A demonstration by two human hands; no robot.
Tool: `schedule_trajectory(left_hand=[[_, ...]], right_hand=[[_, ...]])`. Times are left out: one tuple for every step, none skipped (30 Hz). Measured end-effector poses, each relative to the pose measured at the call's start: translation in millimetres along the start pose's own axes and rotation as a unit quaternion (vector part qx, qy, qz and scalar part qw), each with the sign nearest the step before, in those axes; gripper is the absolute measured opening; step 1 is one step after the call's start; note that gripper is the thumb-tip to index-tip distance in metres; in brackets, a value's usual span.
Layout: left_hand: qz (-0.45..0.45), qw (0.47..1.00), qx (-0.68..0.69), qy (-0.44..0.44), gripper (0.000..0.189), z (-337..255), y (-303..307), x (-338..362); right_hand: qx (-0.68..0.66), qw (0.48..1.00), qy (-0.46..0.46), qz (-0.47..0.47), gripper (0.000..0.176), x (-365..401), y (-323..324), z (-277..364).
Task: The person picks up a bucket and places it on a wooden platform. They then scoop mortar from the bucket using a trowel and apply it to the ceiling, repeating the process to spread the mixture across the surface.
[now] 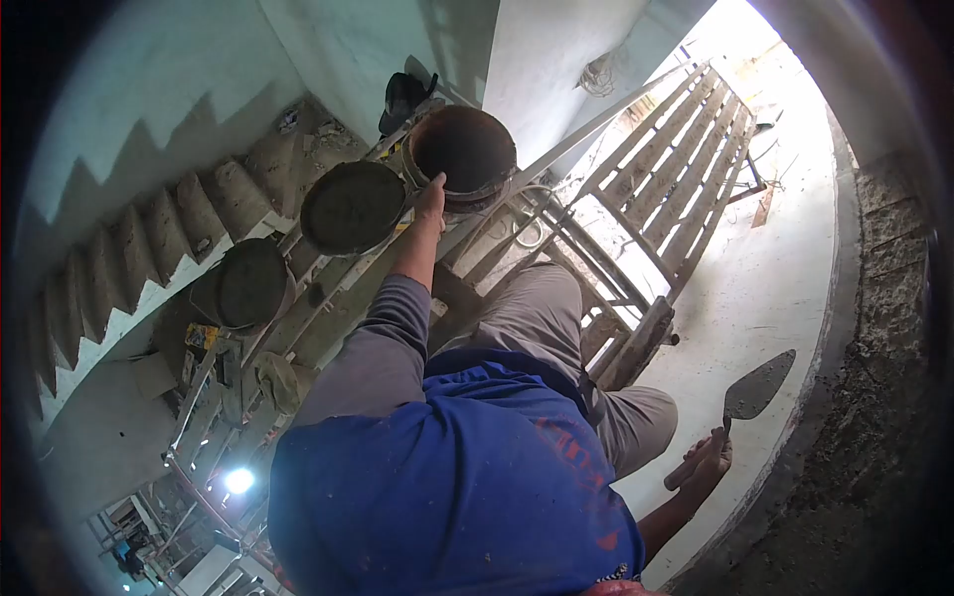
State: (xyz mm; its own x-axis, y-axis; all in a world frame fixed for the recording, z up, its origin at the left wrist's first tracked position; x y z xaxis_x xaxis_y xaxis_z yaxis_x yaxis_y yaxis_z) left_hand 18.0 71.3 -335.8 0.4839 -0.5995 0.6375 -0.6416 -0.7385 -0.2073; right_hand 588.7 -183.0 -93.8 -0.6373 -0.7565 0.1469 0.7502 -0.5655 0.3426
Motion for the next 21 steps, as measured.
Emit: schedule_trajectory(left_hand=[[0.002,1.000,0.024,0.007,0.068,7,2,-16],[0.004,0.999,0.048,0.014,0.060,21,6,-45],[0.005,0.997,0.072,0.022,0.052,22,7,-53],[-0.007,0.997,0.076,0.024,0.055,25,7,-60],[-0.017,0.996,0.081,0.026,0.058,25,4,-61],[-0.028,0.996,0.085,0.030,0.061,22,1,-58],[-0.011,0.995,0.100,0.021,0.056,17,-5,-57],[0.007,0.993,0.116,0.014,0.052,10,-10,-56],[0.024,0.991,0.131,0.008,0.048,3,-16,-53],[0.002,0.991,0.133,-0.012,0.039,-7,-23,-47],[0.009,0.989,0.144,-0.025,0.040,-20,-30,-42],[0.014,0.987,0.154,-0.036,0.041,-34,-37,-33],[0.019,0.985,0.164,-0.048,0.043,-40,-42,-33],[0.051,0.980,0.189,-0.046,0.044,-41,-47,-49],[0.080,0.972,0.215,-0.044,0.046,-44,-51,-72],[0.109,0.964,0.240,-0.044,0.047,-47,-57,-76],[0.075,0.971,0.223,-0.041,0.050,-45,-60,-75],[0.042,0.977,0.205,-0.040,0.054,-56,-67,-54],[0.008,0.982,0.187,-0.039,0.057,-61,-70,-43],[0.018,0.987,0.157,-0.019,0.061,-55,-71,-53],[0.027,0.991,0.128,0.001,0.065,-45,-70,-73]], right_hand=[[0.001,1.000,0.003,0.004,0.027,0,-1,-1],[-0.002,1.000,-0.002,0.004,0.027,-1,-1,-2],[-0.004,1.000,-0.008,0.003,0.027,-2,0,-4],[-0.006,1.000,-0.014,0.002,0.028,-2,1,-5],[-0.003,1.000,-0.012,0.002,0.028,-3,2,-5],[0.002,1.000,-0.010,-0.001,0.028,-3,4,-4],[0.007,1.000,-0.008,-0.004,0.029,-4,7,-3],[0.012,1.000,-0.005,-0.012,0.029,-4,9,0],[0.018,1.000,-0.003,-0.022,0.030,-3,10,4],[0.023,0.999,0.000,-0.032,0.030,-3,13,7],[0.028,0.999,-0.004,-0.033,0.030,-3,15,9],[0.034,0.999,-0.008,-0.034,0.030,-3,18,12],[0.041,0.999,-0.012,-0.035,0.031,-4,20,14],[0.048,0.998,-0.015,-0.044,0.031,-3,22,16],[0.055,0.997,-0.018,-0.051,0.031,-3,22,18],[0.062,0.996,-0.021,-0.058,0.031,-4,22,20],[0.063,0.996,-0.027,-0.060,0.031,-4,21,22],[0.064,0.996,-0.032,-0.062,0.031,-5,20,23],[0.065,0.995,-0.038,-0.063,0.031,-5,18,24],[0.068,0.995,-0.035,-0.061,0.032,-4,16,25],[0.071,0.995,-0.032,-0.058,0.032,-3,12,26]])
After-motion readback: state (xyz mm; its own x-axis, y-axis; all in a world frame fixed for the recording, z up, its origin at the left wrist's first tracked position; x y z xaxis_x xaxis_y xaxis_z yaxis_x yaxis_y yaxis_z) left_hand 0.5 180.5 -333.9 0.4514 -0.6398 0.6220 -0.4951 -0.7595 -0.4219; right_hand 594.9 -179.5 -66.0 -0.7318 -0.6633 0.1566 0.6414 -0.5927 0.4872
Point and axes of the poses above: each hand's wrist, its own x-axis away from the middle knuckle, its own y-axis out of the back of the hand, z = x × y, the point moved 3 cm from there along -x, towards the middle knuckle, and after that the axes turned 6 degrees about x, right-handed, at the moved point
